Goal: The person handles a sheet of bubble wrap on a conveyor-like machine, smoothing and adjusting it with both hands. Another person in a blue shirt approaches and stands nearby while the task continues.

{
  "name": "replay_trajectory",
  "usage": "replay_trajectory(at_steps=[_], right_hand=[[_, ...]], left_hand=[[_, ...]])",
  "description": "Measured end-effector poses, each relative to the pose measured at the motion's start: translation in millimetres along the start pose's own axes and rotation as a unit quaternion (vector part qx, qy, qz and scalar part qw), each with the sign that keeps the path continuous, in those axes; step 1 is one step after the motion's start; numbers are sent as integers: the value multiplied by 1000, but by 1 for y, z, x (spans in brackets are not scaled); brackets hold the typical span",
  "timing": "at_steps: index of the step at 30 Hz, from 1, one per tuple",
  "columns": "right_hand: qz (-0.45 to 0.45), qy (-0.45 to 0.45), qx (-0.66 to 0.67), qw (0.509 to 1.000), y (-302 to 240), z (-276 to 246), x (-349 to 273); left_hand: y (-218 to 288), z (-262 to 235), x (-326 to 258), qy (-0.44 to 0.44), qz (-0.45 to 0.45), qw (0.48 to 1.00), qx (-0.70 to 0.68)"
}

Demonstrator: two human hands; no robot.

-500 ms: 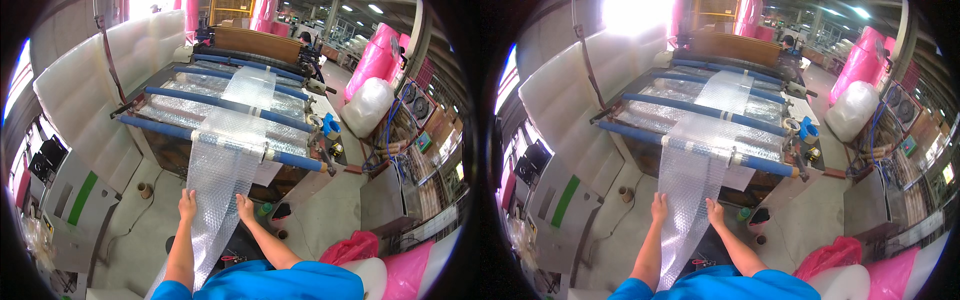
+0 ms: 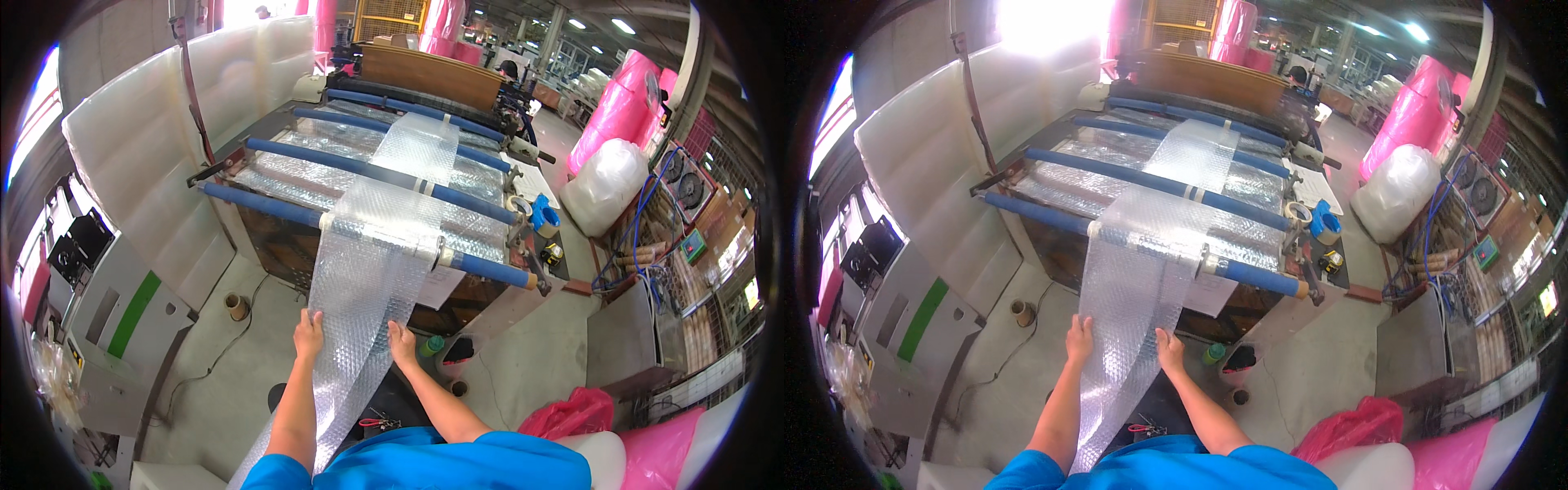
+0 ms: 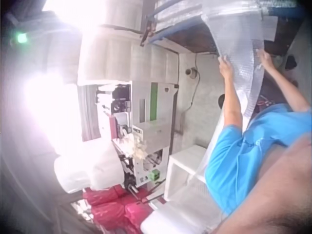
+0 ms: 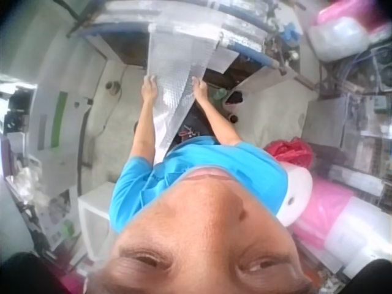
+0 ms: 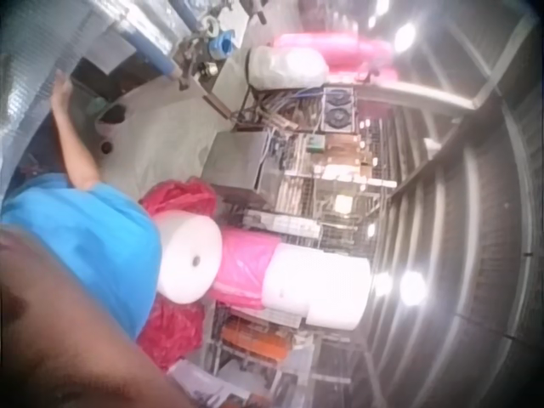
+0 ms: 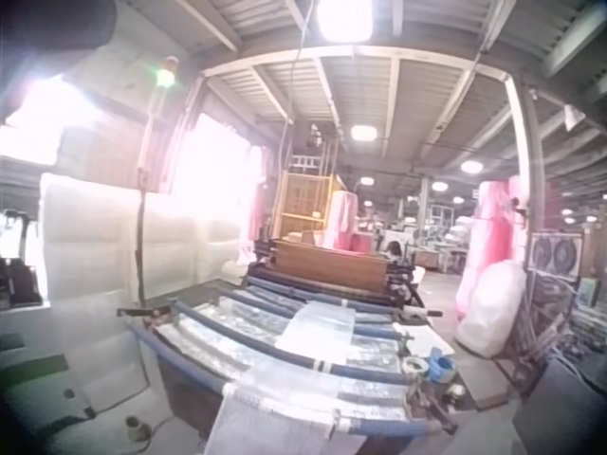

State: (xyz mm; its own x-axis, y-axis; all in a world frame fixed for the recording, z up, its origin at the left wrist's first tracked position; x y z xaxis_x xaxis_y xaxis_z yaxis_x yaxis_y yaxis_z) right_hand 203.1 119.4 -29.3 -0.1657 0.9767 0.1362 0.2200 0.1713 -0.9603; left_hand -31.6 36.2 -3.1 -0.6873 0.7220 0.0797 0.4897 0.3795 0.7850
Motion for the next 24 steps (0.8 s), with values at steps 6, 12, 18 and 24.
replay_trajectory(at_steps=[6, 12, 18, 24], right_hand=[[-28, 15, 44, 999, -13, -4, 6], [-47, 39, 111, 992, -56, -25, 61], [0, 76, 149, 986, -95, -42, 84], [46, 32, 143, 988, -94, -29, 64]], left_hand=[[15, -2, 4, 20, 9, 1000, -13], [79, -11, 47, 4, 13, 1000, -15], [130, -33, 64, -47, -53, 996, -56], [105, -32, 37, -26, -60, 996, -59]])
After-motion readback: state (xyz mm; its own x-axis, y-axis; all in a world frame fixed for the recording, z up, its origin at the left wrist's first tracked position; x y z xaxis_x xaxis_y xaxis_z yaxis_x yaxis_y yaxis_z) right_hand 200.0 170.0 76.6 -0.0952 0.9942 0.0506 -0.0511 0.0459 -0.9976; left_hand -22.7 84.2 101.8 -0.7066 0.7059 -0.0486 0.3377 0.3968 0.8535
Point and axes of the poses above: each hand's wrist, its own x-axis towards the middle knuckle, its own z-axis out of the palm, y = z × x, the point moved 5 cm from there along x, towards the middle knuckle, and after that the axes turned 4 degrees about -z, right-handed, at the moved point
